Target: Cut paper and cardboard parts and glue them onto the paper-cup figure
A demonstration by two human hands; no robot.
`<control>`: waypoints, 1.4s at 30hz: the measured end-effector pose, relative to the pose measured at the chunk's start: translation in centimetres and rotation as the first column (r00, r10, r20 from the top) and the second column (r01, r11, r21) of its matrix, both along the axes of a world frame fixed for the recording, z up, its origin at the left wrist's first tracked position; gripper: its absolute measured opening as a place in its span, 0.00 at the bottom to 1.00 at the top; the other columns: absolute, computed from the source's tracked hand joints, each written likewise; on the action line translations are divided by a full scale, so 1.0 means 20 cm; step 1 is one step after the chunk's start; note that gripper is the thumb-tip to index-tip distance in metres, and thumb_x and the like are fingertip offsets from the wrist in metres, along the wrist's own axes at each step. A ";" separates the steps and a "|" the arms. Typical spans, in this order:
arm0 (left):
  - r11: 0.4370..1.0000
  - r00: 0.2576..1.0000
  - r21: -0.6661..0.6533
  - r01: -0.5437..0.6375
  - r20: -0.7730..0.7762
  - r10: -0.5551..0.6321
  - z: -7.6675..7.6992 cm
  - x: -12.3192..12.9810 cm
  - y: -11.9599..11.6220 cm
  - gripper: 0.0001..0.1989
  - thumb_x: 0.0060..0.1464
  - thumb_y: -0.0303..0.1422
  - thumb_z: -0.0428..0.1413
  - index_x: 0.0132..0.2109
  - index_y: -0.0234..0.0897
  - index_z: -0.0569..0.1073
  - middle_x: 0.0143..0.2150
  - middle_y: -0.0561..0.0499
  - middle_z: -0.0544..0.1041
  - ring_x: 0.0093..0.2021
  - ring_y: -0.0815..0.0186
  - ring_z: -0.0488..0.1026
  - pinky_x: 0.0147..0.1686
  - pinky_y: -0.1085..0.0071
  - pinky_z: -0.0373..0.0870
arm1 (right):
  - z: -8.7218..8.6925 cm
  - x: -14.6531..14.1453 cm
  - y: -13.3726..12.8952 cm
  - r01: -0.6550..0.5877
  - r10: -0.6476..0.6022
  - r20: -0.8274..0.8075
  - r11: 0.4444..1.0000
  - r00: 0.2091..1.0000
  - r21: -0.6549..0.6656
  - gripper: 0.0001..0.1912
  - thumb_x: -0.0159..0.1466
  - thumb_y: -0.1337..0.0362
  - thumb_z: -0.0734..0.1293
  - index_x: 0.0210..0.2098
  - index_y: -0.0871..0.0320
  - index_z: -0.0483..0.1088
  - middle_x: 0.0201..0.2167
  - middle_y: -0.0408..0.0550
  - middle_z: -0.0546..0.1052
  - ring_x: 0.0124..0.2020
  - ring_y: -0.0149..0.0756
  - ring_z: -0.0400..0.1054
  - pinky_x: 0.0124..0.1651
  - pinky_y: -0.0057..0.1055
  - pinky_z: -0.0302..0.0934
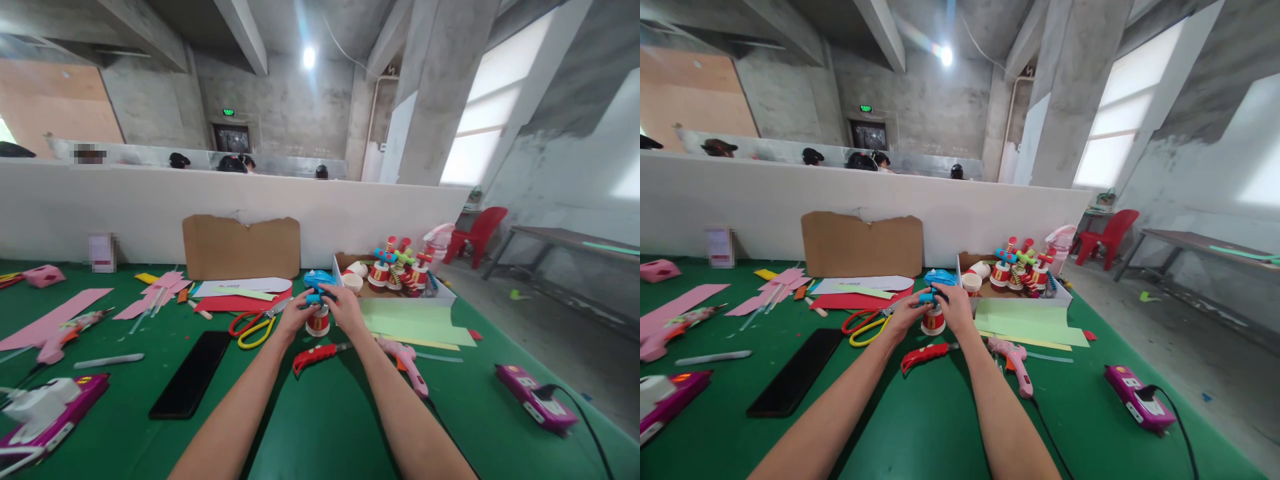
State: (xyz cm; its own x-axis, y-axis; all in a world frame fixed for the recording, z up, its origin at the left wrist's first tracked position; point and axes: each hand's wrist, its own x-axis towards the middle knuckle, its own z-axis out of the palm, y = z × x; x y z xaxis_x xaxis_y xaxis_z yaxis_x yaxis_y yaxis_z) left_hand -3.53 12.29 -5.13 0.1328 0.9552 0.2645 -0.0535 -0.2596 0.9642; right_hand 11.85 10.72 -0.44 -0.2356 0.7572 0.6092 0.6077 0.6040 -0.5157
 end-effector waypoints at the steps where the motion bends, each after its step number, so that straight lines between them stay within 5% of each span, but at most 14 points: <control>1: 1.000 1.000 0.018 -0.006 -0.004 0.006 0.00 0.00 0.00 0.16 0.37 0.44 0.64 0.31 0.37 0.80 0.58 0.43 0.69 0.59 0.50 0.64 0.58 0.55 0.59 | -0.01 0.00 -0.01 0.010 -0.010 0.019 1.000 1.000 0.024 0.17 0.61 0.68 0.63 0.49 0.52 0.72 0.44 0.48 0.78 0.44 0.40 0.70 0.50 0.39 0.61; 9: 1.000 1.000 0.023 -0.012 0.004 0.012 -0.01 0.00 0.00 0.16 0.39 0.43 0.63 0.36 0.38 0.80 0.58 0.44 0.69 0.58 0.51 0.64 0.59 0.55 0.58 | -0.03 -0.01 -0.06 0.120 -0.146 0.196 0.983 0.970 0.138 0.17 0.66 0.66 0.58 0.51 0.55 0.71 0.43 0.51 0.77 0.45 0.42 0.67 0.51 0.41 0.57; 19: 0.999 1.000 0.031 -0.016 -0.005 0.016 -0.01 0.00 -0.01 0.16 0.40 0.43 0.62 0.35 0.38 0.80 0.56 0.44 0.72 0.57 0.52 0.66 0.58 0.55 0.59 | -0.06 0.00 -0.02 0.109 -0.128 0.124 0.983 0.984 0.149 0.15 0.66 0.64 0.58 0.46 0.55 0.74 0.40 0.50 0.78 0.42 0.39 0.69 0.48 0.36 0.60; 33: 0.998 0.999 0.045 0.032 0.016 -0.032 -0.01 0.01 -0.01 0.18 0.43 0.44 0.61 0.38 0.37 0.80 0.56 0.44 0.71 0.57 0.54 0.66 0.58 0.57 0.60 | -0.02 -0.03 -0.11 0.180 -0.238 0.327 0.964 0.915 0.197 0.18 0.67 0.63 0.57 0.53 0.55 0.69 0.46 0.53 0.75 0.47 0.43 0.64 0.54 0.43 0.52; 42: 0.998 1.000 0.070 -0.009 -0.029 0.011 -0.02 0.00 0.00 0.15 0.44 0.42 0.61 0.36 0.37 0.80 0.54 0.44 0.73 0.55 0.56 0.68 0.58 0.58 0.60 | -0.06 -0.01 -0.10 0.169 -0.235 0.357 0.964 0.904 0.206 0.18 0.67 0.62 0.56 0.55 0.53 0.68 0.48 0.52 0.75 0.49 0.43 0.63 0.56 0.44 0.49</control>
State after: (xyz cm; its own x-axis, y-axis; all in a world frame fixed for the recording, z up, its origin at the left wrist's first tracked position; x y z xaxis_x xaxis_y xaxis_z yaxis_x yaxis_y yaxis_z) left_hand -3.44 12.26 -5.47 0.1322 0.9359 0.3265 -0.0221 -0.3265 0.9449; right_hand 11.64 8.81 -1.73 -0.3239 0.7087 0.6268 0.8540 0.5042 -0.1287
